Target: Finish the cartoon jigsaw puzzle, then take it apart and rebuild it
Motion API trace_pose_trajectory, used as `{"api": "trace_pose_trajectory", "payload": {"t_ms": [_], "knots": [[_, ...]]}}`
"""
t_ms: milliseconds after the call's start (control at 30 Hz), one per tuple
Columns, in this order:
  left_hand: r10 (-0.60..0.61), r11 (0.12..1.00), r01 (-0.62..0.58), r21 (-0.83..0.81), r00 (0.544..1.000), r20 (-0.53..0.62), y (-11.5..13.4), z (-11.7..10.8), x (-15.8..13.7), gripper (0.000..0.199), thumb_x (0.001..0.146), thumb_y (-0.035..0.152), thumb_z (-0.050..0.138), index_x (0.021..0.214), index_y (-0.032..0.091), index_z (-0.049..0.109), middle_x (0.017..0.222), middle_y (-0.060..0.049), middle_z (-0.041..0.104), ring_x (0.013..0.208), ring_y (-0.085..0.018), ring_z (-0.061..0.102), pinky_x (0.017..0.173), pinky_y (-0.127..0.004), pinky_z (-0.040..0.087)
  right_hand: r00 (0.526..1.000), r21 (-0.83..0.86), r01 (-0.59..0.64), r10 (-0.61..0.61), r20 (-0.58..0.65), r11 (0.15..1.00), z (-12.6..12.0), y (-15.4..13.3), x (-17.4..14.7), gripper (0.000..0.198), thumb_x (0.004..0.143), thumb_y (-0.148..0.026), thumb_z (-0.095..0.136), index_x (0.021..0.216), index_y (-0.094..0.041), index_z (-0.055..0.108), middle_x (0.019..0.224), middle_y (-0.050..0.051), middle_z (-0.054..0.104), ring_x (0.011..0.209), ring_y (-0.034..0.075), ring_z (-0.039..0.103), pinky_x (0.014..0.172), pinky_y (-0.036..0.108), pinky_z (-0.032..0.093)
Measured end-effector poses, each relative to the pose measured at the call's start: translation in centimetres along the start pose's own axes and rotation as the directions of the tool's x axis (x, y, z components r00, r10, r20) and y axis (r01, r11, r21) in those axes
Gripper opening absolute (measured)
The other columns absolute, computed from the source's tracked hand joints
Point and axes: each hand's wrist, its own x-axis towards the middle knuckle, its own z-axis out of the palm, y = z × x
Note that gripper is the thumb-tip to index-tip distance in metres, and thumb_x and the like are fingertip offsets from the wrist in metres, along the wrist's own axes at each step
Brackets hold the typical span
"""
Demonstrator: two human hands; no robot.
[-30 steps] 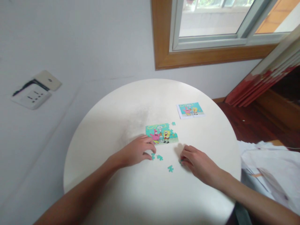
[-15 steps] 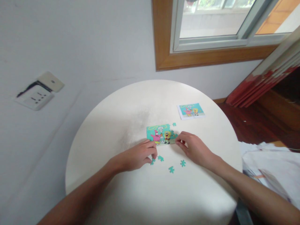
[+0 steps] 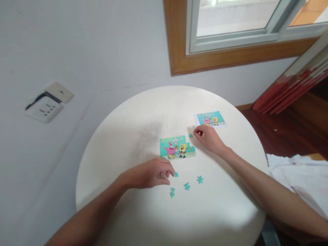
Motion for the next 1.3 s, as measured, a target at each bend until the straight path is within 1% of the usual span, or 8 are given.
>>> {"api": "trace_pose_trajectory", "payload": {"t_ms": [167,333,500,667,733,933,1033,1300], "knots": [[-0.120,0.984,0.117,0.131,0.993,0.018,2.6,2.8,-0.5,0.022,0.077,0.026,0.079,0.090,0.018,0.063,0.090,-0.003,0.063,0.085,-0.020,0.058,0.072,-0.028,0.041,0.999,0.012,0.017,-0.017,-0.032,1.000,0.0,0.2,-0.3,0.016,0.084,-0.020,0.050,0.079,-0.018,0.065,0.077,0.005,0.067,0.068,0.017,0.056,0.067,0.030,0.040],[-0.347,0.921,0.345,0.181,0.938,-0.024,3.3,6.8,-1.1,0.010,0.085,0.014,0.068,0.089,0.016,0.058,0.101,-0.005,0.060,0.096,-0.021,0.056,0.081,-0.030,0.042,0.998,0.009,0.006,-0.005,-0.069,1.000,-0.5,0.8,0.1,0.017,0.085,-0.021,0.050,0.078,-0.017,0.066,0.074,0.005,0.067,0.066,0.017,0.057,0.066,0.029,0.040],[-0.385,0.905,0.390,0.168,0.921,-0.059,3.4,8.2,-1.3,0.019,0.081,0.003,0.064,0.092,0.016,0.057,0.107,-0.005,0.059,0.099,-0.020,0.054,0.084,-0.030,0.040,0.994,0.018,0.016,-0.014,-0.109,1.000,-0.8,1.3,0.4,0.016,0.084,-0.019,0.051,0.076,-0.018,0.065,0.073,0.005,0.067,0.064,0.017,0.057,0.065,0.029,0.040],[-0.308,0.951,0.308,-0.009,0.947,-0.089,4.0,6.3,-1.1,0.014,0.079,0.005,0.064,0.076,0.016,0.056,0.079,0.001,0.061,0.075,-0.013,0.054,0.067,-0.023,0.037,0.992,0.035,0.035,-0.031,-0.119,0.999,-0.5,1.7,0.5,0.016,0.084,-0.019,0.052,0.076,-0.018,0.065,0.073,0.005,0.067,0.064,0.016,0.057,0.064,0.028,0.040],[-0.284,0.958,0.270,-0.093,0.940,-0.190,3.7,4.1,-0.1,0.013,0.081,0.010,0.065,0.070,0.016,0.058,0.069,0.003,0.060,0.066,-0.010,0.053,0.063,-0.022,0.037,0.992,0.031,0.049,-0.045,-0.117,0.998,-0.2,1.9,0.6,0.015,0.084,-0.018,0.052,0.075,-0.018,0.064,0.073,0.004,0.067,0.064,0.016,0.057,0.065,0.028,0.040],[-0.324,0.944,0.221,-0.247,0.772,-0.548,-0.9,-2.1,7.6,0.005,0.079,0.020,0.068,0.080,0.015,0.069,0.071,0.000,0.068,0.067,-0.012,0.061,0.063,-0.021,0.044,0.997,0.006,0.063,-0.063,-0.054,0.998,1.1,2.2,0.7,0.013,0.084,-0.017,0.055,0.077,-0.018,0.066,0.075,0.004,0.066,0.066,0.016,0.055,0.064,0.026,0.038],[-0.353,0.933,0.222,-0.284,0.719,-0.598,-3.4,-2.3,11.3,0.004,0.076,0.017,0.070,0.079,0.015,0.071,0.074,-0.002,0.072,0.071,-0.014,0.065,0.069,-0.023,0.049,0.995,0.004,0.085,-0.085,-0.044,0.996,1.5,1.9,0.5,0.012,0.084,-0.014,0.056,0.080,-0.018,0.067,0.078,0.004,0.065,0.069,0.016,0.055,0.066,0.026,0.038],[-0.314,0.949,0.228,-0.216,0.731,-0.606,-4.3,-0.4,13.1,0.005,0.078,0.017,0.070,0.079,0.018,0.075,0.077,-0.002,0.075,0.073,-0.016,0.067,0.074,-0.027,0.050,0.987,0.020,0.155,-0.154,-0.049,0.988,1.8,1.4,0.4,0.014,0.086,-0.012,0.057,0.086,-0.018,0.069,0.086,0.006,0.063,0.080,0.018,0.055,0.073,0.028,0.042]]}}
